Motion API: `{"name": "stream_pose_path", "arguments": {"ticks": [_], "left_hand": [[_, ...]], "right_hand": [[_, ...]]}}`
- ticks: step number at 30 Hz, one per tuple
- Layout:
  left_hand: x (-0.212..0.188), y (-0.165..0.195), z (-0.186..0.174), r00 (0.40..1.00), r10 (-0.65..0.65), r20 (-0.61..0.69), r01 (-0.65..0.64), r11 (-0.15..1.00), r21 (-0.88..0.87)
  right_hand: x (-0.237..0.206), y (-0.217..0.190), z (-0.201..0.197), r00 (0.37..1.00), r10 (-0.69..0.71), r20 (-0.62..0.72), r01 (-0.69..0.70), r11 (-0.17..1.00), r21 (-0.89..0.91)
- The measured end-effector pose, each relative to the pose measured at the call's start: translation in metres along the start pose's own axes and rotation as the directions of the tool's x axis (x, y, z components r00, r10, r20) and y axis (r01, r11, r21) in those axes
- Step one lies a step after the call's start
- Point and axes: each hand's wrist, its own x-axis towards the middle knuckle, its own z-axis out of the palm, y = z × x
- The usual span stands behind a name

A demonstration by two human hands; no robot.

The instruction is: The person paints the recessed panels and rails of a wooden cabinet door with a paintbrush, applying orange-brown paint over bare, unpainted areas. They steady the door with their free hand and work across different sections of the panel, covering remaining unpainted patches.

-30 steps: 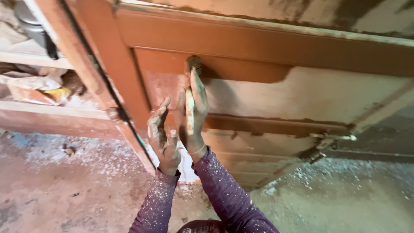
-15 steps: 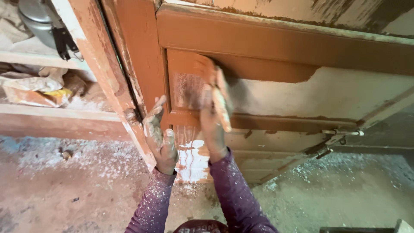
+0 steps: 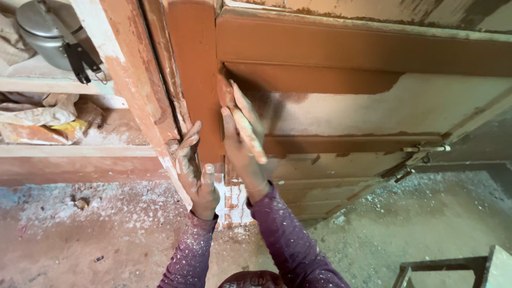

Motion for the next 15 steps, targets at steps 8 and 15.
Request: {"name": "stream_pose_path", "arguments": {"ticks": [8,15], "left_hand": [[-0.002,-0.007,0.001,0.999,-0.015,0.03,0.015,1.0,-0.01],[-0.012,-0.007,0.035,0.992,-0.044,0.115,0.048,0.998,-0.035]], "right_hand": [[0.007,0.061,-0.088,0.948,0.13,-0.289,-0.218,0.929,-0.299],[0.004,0.079,-0.098,0.962,0.096,-0.257,-0.133,0.982,-0.132]]}}
